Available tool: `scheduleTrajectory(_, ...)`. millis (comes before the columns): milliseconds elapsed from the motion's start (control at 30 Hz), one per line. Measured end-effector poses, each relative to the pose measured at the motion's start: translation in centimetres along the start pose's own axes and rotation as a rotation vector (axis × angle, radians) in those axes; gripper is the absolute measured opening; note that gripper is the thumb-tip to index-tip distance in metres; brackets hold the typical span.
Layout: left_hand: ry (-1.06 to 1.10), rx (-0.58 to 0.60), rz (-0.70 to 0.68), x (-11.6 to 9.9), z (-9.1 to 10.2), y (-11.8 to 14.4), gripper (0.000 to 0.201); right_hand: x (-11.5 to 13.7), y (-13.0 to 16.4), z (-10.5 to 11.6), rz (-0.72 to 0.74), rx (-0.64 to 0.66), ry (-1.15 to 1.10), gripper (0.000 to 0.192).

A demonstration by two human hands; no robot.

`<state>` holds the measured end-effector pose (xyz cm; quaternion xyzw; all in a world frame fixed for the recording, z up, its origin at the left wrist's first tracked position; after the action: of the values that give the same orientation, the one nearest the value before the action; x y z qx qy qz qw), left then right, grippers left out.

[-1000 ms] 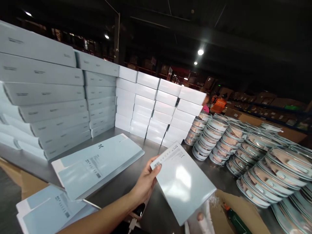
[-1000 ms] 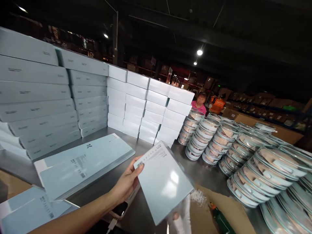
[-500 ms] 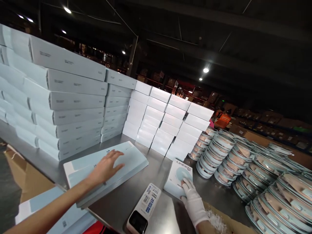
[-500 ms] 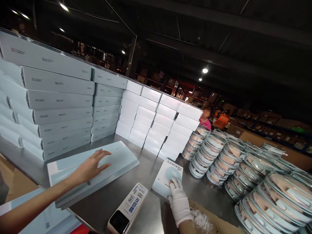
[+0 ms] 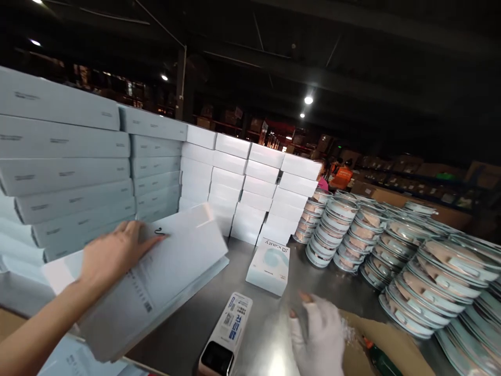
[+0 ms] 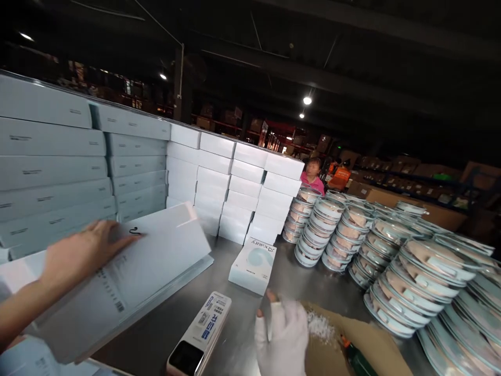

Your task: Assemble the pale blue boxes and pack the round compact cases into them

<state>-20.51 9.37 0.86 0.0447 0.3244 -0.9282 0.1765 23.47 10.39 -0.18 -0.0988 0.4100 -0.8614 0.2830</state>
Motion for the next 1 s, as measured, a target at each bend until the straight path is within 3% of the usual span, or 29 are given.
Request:
scheduleTrajectory(33,-0.003,-0.031,-0.031,-1.4,1.5,0.6,0.048,0.4,0.7,2.1,0.011,-0.117,0.034,0.036)
scheduleTrajectory(100,0.033,-0.097,-0.170,-4.9,4.4,2.6,0.033,1.0,1.6,4.8,-0.038,-0.201,0.039,0.045)
scheduleTrajectory(167,0.238,-0.210,-0.546,-9.2,7.0,5.4,0.024,1.7,2.1,6.0,-0.101,-0.183,-0.030,0.051)
scheduleTrajectory(233,0.405,-0.193,-0.737,-12.1,8.3,7.6,0.015,1.9,2.3,5.8,-0.216,-0.121,-0.244,0.048)
scheduleTrajectory(300,0.503,-0.154,-0.741,-13.7,8.7,8.7,0.011,1.6,2.6,4.6,-0.394,0.037,-0.719,0.047)
scheduleTrajectory(367,0.557,-0.161,-0.635,-14.5,8.5,8.6,0.010,1.7,2.7,3.7,-0.533,0.276,-1.222,0.054)
scheduleTrajectory(433,0.580,-0.152,-0.586,-15.4,8.0,8.4,0.008,1.9,2.4,4.5,-0.570,0.449,-1.422,0.051)
scheduleTrajectory(500,0.553,-0.071,-0.691,-17.2,7.2,8.5,0.032,1.4,1.6,6.3,-0.570,0.470,-1.341,0.036)
scheduleTrajectory(600,0.502,0.148,-0.896,-20.3,6.1,9.5,0.117,0.7,0.1,9.1,-0.549,0.466,-1.198,0.035)
scheduleTrajectory(633,0.505,0.247,-0.917,-21.1,5.9,9.7,0.136,0.6,-0.3,9.9,-0.516,0.489,-1.155,0.036)
scheduleTrajectory(667,0.523,0.364,-0.910,-21.9,5.7,9.7,0.139,0.4,-0.7,10.5,-0.475,0.495,-1.083,0.036)
scheduleTrajectory(700,0.559,0.485,-0.888,-22.5,5.5,9.6,0.128,0.0,-0.9,11.1,-0.429,0.474,-0.986,0.034)
scheduleTrajectory(767,0.684,0.709,-0.820,-23.6,5.3,9.0,0.083,-0.9,-1.0,12.2,-0.367,0.313,-0.770,0.022)
scheduleTrajectory(800,0.788,0.785,-0.760,-24.0,5.1,8.6,0.063,-1.5,-0.8,12.7,-0.373,0.158,-0.663,0.018)
scheduleTrajectory(867,1.075,0.826,-0.594,-24.7,4.2,7.8,0.044,-2.6,0.2,13.2,-0.445,-0.127,-0.549,0.046)
scheduleTrajectory(900,1.221,0.819,-0.509,-24.9,3.3,7.6,0.043,-2.9,0.7,12.8,-0.486,-0.195,-0.563,0.062)
scheduleTrajectory(933,1.342,0.803,-0.434,-25.1,2.3,7.7,0.045,-3.2,1.1,12.2,-0.518,-0.208,-0.611,0.074)
scheduleTrajectory(1000,1.473,0.793,-0.377,-25.6,-0.1,8.5,0.062,-3.2,1.7,10.2,-0.538,-0.100,-0.753,0.084)
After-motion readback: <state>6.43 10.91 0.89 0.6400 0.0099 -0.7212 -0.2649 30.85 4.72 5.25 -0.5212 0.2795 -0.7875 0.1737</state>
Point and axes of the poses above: each hand's wrist, its own y-axis away from the middle knuckle, its own z-axis out of the back of the hand, x = y × z, the point moved 4 cm from there along -y, towards the middle knuckle, and after that the axes turned 9 degrees about x, right-handed, at the moved point
